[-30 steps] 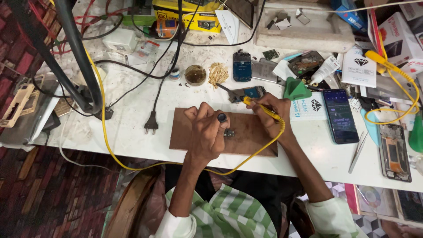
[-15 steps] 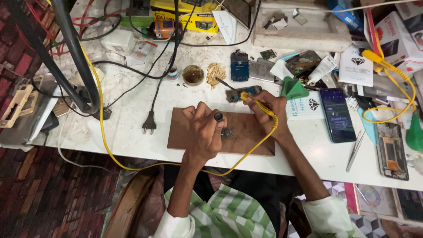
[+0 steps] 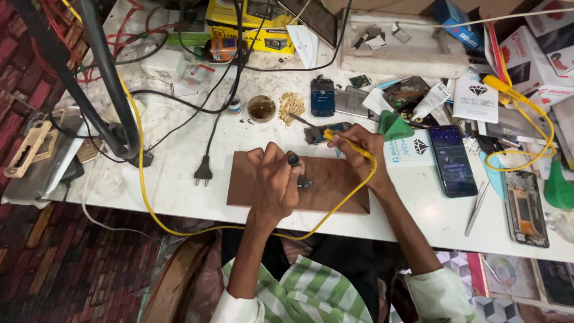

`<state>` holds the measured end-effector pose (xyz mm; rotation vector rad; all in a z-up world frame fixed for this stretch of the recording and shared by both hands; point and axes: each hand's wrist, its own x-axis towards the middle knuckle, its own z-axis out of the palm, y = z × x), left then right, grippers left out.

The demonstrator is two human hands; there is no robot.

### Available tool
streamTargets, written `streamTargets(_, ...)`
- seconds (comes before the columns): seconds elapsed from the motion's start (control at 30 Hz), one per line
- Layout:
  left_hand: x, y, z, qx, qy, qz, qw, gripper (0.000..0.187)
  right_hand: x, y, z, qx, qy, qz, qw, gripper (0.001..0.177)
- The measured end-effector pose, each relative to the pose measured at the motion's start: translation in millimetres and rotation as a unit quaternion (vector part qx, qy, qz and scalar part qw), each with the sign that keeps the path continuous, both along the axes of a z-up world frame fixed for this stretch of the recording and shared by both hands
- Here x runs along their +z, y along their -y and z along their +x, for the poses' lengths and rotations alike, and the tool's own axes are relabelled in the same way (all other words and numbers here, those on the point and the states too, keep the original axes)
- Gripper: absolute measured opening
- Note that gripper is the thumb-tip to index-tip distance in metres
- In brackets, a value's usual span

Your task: The person uses a soldering iron and a desoldering pump to work on a small electronic component placed on a wooden board. They repeatedly apply heat and remove solder from the component while seated at a cluttered workbench.

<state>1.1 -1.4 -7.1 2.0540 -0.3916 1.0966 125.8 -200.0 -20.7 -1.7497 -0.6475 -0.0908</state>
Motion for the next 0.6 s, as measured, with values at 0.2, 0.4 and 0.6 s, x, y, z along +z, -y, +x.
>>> streamTargets(0.2, 1, 1, 2, 0.004, -0.002, -0.010, 1.000, 0.029, -2, 27, -19, -0.045, -0.028, 0.181, 0.982, 0.026)
streamTargets(0.4, 0, 0, 2, 0.002, -0.006, -0.017, 1.000, 0.027, -18, 60, -95, -0.098, 0.027, 0.330, 0.938, 0.041)
streamTargets(0.6, -3, 0, 4, 0.015, 0.003, -0.010, 1.000, 0.024, -42, 69, -154, -0.282, 0.125, 0.186, 0.933, 0.032)
